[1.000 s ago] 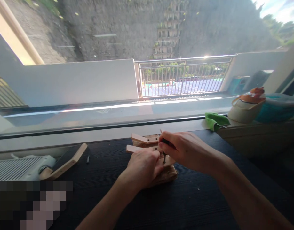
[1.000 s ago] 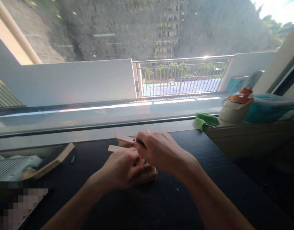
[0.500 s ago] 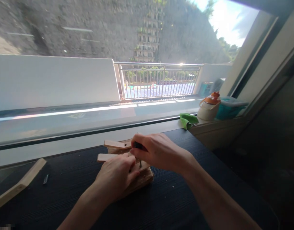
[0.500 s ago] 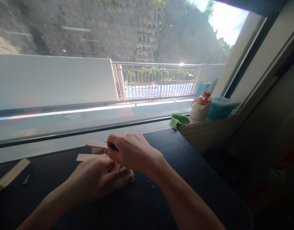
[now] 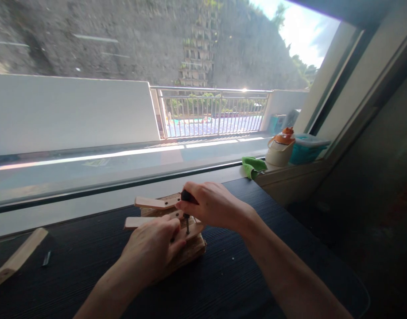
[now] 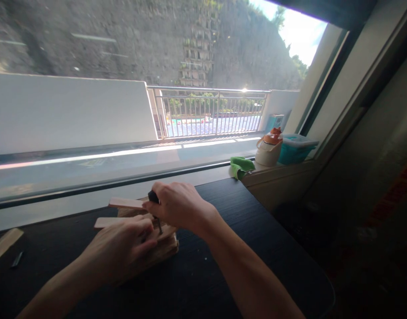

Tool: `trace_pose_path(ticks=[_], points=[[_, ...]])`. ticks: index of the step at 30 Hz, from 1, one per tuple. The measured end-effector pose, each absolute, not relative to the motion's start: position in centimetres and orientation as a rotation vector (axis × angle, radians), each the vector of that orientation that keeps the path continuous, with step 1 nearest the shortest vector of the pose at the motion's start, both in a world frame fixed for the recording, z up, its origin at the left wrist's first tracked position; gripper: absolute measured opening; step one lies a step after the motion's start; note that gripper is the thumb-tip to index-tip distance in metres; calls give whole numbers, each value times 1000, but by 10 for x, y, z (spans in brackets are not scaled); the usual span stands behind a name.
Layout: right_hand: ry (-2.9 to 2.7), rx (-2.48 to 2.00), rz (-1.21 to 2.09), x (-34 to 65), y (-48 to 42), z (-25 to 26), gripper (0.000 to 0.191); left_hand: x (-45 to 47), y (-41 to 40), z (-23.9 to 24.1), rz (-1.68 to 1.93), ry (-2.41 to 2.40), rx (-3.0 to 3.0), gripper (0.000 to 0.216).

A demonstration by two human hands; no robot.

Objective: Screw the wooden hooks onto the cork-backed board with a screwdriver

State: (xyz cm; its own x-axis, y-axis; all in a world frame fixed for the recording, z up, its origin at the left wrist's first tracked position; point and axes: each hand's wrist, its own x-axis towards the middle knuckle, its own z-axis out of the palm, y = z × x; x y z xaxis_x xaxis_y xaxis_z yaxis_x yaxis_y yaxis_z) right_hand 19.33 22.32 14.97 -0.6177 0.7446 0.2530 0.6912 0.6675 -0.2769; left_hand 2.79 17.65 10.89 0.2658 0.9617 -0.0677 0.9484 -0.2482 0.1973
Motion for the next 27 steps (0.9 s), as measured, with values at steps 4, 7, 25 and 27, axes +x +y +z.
trace_pose_path(ticks=[4, 7, 25, 27], points=[[-2516, -1132, 225, 194, 222, 151, 27, 28, 177, 109, 96, 1789, 2346, 23], [-2536, -1049, 256, 195, 218, 153, 21, 26, 178, 105, 112, 1784, 2368, 22], [-2519, -1075, 203, 194, 222, 150, 23, 26, 177, 104, 139, 1799, 2368, 20], [-2575, -1013, 243, 195, 217, 153, 24, 25, 178, 101, 126, 1813, 2368, 22]])
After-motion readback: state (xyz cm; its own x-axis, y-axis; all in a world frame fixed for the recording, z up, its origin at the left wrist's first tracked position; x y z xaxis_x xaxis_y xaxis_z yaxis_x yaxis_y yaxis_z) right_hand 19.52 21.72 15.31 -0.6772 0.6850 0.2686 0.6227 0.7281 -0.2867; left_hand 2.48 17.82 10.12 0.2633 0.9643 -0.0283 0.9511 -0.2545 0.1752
